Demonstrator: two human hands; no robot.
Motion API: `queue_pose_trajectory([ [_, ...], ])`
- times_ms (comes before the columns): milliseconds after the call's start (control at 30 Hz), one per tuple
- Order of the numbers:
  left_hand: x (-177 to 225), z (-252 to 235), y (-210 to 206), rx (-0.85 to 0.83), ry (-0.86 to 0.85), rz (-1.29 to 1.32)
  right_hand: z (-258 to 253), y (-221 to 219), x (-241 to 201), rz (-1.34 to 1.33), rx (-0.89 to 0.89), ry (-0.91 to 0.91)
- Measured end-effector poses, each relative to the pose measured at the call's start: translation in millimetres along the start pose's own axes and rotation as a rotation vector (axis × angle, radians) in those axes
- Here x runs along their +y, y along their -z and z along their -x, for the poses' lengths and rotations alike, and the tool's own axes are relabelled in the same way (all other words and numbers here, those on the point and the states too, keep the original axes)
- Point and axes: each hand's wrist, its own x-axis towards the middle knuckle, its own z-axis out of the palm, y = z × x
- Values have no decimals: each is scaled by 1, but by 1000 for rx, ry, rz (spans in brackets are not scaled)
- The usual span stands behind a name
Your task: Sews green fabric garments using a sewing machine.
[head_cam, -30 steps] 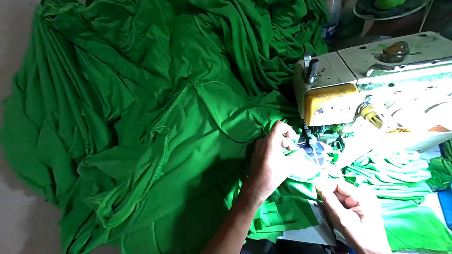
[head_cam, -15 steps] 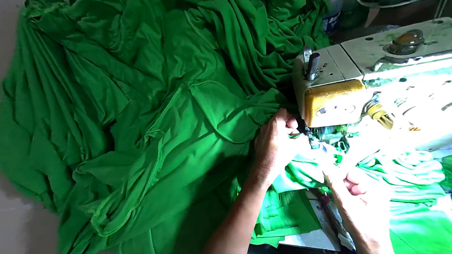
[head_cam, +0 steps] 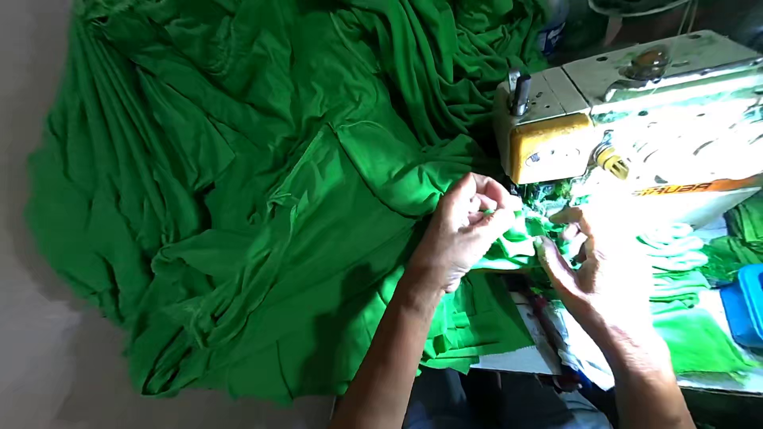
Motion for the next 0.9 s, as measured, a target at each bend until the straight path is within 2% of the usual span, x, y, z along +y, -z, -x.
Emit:
queue_pose_trajectory([
  [100, 6, 7, -6, -101, 24, 230, -7, 6, 7, -312, -133, 183],
  [133, 8, 9, -8, -84, 47, 269, -7, 8, 10, -515, -235, 153],
  [200, 9, 10, -9, -29, 88, 284, -5, 16, 13, -878, -435, -74],
  [267, 1, 4, -9, -57, 14, 116, -3, 23, 16, -1040, -542, -277],
  [333, -19, -12, -7, -69, -291, -149, -1, 26, 20, -1184, -531, -382],
  [400, -37, -26, -4, -16, -487, -479, 1, 30, 28, -1391, -440, -396],
  [433, -44, -30, -2, -6, -503, -624, -1, 31, 31, -1501, -388, -376],
  [500, -49, -32, 2, -63, -428, -814, -5, 29, 34, -1639, -257, -403],
  [633, -22, -32, 1, -215, -240, -1041, -10, 25, 32, -1617, -185, -497],
  [767, -10, -26, -2, -105, -259, -1182, -13, 26, 30, -1491, -225, -425],
  [833, 3, -19, -1, -114, -228, -1127, -16, 26, 29, -1424, -238, -370],
  [867, 1, -16, 3, -121, -302, -1039, -18, 25, 28, -1387, -238, -338],
  [900, -8, -17, 8, -119, -449, -918, -20, 25, 27, -1345, -244, -305],
])
